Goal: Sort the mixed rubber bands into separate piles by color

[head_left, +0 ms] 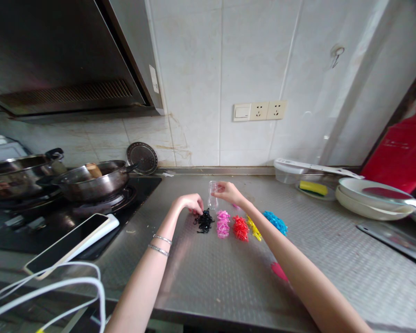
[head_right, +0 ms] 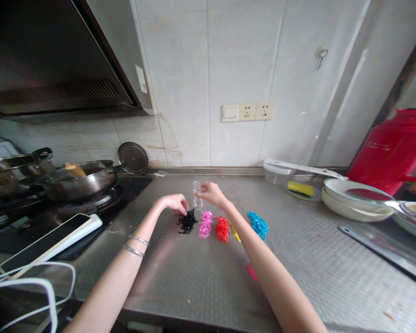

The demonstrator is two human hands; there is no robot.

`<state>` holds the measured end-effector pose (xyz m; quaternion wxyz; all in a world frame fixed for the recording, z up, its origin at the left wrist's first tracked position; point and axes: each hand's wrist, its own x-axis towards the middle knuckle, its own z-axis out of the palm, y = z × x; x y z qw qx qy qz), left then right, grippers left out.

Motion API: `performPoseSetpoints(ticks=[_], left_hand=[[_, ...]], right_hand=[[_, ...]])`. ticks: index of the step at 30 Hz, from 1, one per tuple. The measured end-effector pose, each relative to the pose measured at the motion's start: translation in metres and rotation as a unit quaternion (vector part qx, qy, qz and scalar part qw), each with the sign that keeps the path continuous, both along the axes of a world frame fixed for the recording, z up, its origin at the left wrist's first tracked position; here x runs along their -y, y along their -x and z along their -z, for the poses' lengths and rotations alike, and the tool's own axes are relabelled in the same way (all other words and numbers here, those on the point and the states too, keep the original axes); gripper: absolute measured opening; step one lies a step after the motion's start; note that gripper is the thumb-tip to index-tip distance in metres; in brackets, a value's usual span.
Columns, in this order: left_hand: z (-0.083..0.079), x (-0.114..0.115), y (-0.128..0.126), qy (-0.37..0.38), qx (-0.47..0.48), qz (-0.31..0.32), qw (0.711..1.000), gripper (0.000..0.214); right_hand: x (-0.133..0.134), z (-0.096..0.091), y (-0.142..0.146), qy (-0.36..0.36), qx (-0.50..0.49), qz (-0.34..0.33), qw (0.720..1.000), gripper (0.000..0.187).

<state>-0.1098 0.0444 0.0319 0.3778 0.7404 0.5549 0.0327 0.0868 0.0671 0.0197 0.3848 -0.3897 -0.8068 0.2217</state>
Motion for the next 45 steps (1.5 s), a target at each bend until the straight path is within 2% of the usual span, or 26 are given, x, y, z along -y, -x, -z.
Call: performPoseSetpoints(ticks=[15, 20, 28, 36, 45], left_hand=[[0.006, -0.003, 0.002, -0.016, 0.011, 0.01, 1.0, 0.01], [0.001, -0.003, 0.003, -0.034, 0.01, 0.021, 0.999, 0.01], [-0.023, -0.002, 0.016, -0.105, 0.033, 0.041, 0.993, 0.014], [-0.063, -0.004, 0.019, -0.265, 0.041, 0.035, 0.963, 0.021], [-0.086, -0.009, 0.0, -0.304, 0.036, 0.044, 0.951, 0.021]], right_hand=[[0.004, -0.001, 0.0, -0.009, 0.014, -0.007, 1.0, 0.027], [0.004, 0.0, 0.0, -0.011, 0.013, -0.004, 1.0, 0.026], [0.005, -0.003, 0.0, -0.008, 0.008, -0.013, 1.0, 0.025], [0.003, -0.001, 0.0, -0.016, 0.01, -0.005, 1.0, 0.023], [0.004, -0.001, 0.001, -0.026, 0.011, -0.007, 1.0, 0.021]])
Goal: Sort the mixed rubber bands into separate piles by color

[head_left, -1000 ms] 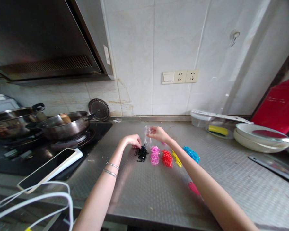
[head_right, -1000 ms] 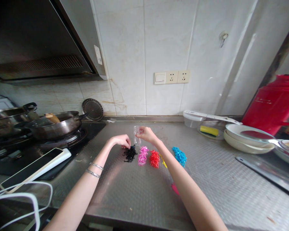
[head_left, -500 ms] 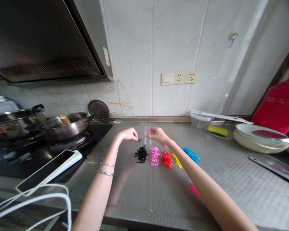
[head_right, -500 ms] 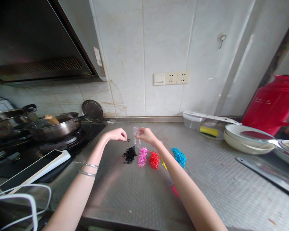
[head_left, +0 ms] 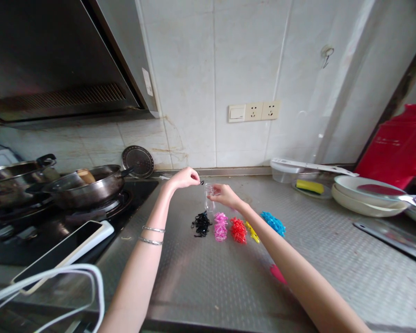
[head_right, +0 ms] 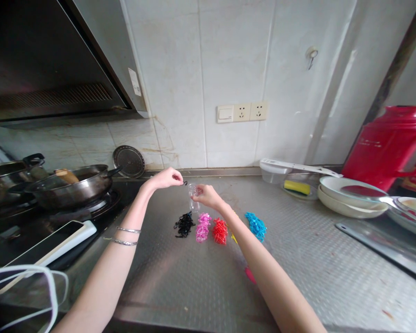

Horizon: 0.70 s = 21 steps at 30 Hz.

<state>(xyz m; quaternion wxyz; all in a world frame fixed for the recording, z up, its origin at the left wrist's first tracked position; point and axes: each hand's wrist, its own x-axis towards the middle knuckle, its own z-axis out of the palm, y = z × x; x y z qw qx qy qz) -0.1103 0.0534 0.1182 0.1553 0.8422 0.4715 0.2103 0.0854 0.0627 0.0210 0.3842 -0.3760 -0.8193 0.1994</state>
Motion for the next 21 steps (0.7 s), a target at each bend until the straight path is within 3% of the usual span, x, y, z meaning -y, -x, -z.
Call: performPoseSetpoints(ticks=[12, 21], left_hand=[[-0.016, -0.016, -0.03, 0.046, -0.115, 0.007, 0.992, 0.014], [-0.008, -0.019, -0.041, 0.049, -0.145, 0.006, 0.988, 0.017]], right_hand=[[-0.003, 0.003, 0.002, -0.015, 0.005, -0.004, 1.0, 0.02], [-0.002, 0.003, 0.003, -0.017, 0.003, -0.002, 1.0, 0.018]])
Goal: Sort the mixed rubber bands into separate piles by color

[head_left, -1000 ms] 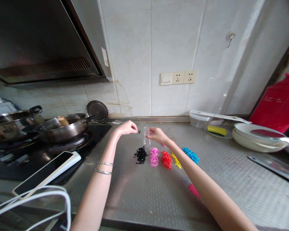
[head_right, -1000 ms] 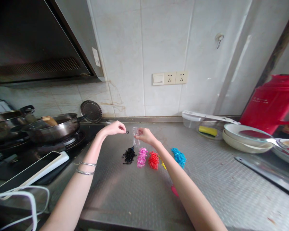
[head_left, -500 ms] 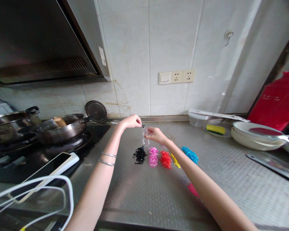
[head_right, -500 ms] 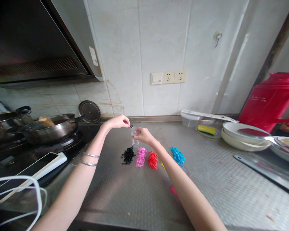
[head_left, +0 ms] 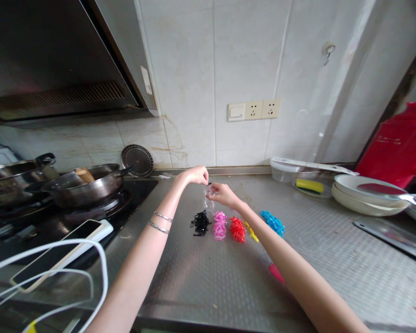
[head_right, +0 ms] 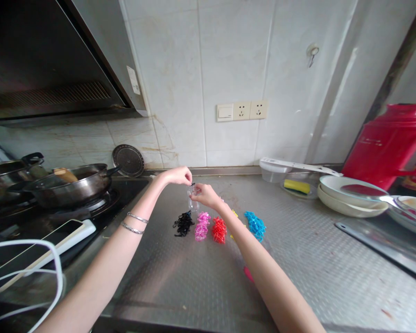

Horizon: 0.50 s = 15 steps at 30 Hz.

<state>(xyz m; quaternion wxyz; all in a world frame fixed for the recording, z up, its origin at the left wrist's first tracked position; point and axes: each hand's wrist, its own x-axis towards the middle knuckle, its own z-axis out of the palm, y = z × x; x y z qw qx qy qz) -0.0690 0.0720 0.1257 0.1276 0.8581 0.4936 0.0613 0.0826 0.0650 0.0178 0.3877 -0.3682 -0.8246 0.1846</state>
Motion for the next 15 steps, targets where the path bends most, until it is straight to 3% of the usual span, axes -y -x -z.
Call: performPoseSetpoints(ticks=[9, 15], left_hand=[[0.008, 0.009, 0.009, -0.02, 0.076, 0.02, 0.997, 0.023], [0.03, 0.02, 0.029, -0.118, 0.156, -0.027, 0.98, 0.027]], right_hand=[[-0.001, 0.001, -0.001, 0.003, -0.008, -0.008, 1.0, 0.022], [0.0, 0.0, -0.001, 0.011, -0.01, -0.004, 1.0, 0.021]])
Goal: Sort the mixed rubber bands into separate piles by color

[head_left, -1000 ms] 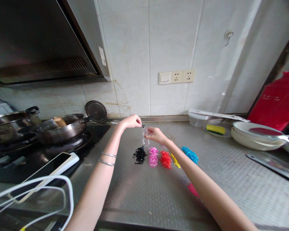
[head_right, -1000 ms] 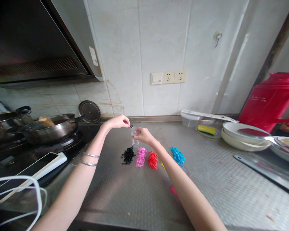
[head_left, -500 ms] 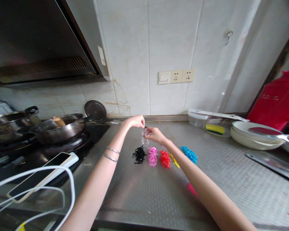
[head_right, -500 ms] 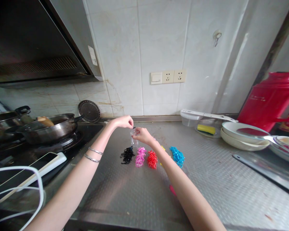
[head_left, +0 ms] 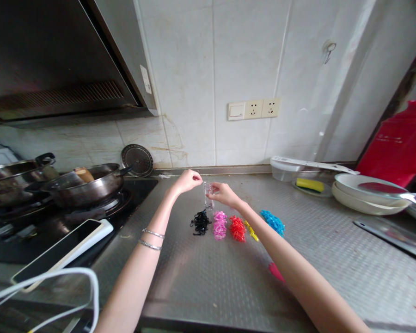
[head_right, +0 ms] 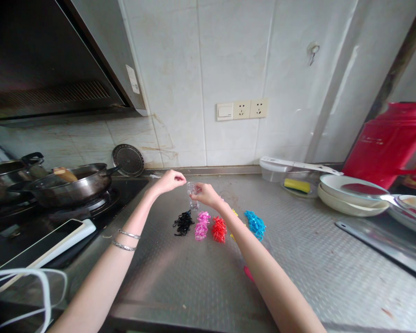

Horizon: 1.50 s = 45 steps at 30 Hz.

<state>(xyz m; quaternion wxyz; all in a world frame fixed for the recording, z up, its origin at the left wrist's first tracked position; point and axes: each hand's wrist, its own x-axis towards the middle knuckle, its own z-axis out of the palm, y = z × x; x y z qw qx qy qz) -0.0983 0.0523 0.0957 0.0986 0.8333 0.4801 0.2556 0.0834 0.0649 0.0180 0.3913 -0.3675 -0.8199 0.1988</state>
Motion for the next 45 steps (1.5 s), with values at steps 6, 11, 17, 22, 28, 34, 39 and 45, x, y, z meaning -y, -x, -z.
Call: performPoseSetpoints(ticks=[6, 11, 17, 22, 28, 34, 39, 45], left_hand=[[0.038, 0.005, 0.029, 0.139, -0.062, -0.02, 0.988, 0.023], [0.064, 0.006, 0.026, 0.288, -0.068, 0.015, 0.955, 0.034], [0.079, 0.002, 0.013, 0.279, -0.096, 0.025, 0.955, 0.032], [0.08, 0.004, 0.01, 0.276, -0.094, 0.015, 0.956, 0.025], [0.08, 0.007, 0.008, 0.283, -0.088, 0.017, 0.955, 0.02], [0.077, 0.007, 0.009, 0.262, -0.083, 0.037, 0.961, 0.018], [0.075, 0.005, 0.015, 0.228, -0.086, 0.037, 0.969, 0.02], [0.061, 0.006, 0.027, 0.207, -0.056, 0.036, 0.976, 0.021]], right_hand=[[0.002, -0.003, 0.0, 0.003, 0.006, 0.012, 1.0, 0.022], [0.003, -0.003, -0.002, -0.005, 0.011, 0.015, 1.0, 0.023], [0.004, -0.004, -0.002, -0.002, 0.008, 0.006, 1.0, 0.021], [0.005, -0.004, -0.001, 0.003, 0.006, 0.005, 1.0, 0.021], [0.008, -0.007, -0.001, 0.005, 0.004, 0.008, 1.0, 0.019], [0.008, -0.006, 0.0, 0.011, 0.008, 0.015, 1.0, 0.021], [0.005, -0.002, 0.0, 0.009, 0.008, 0.018, 1.0, 0.023], [0.006, -0.002, 0.0, 0.015, 0.004, 0.014, 1.0, 0.023]])
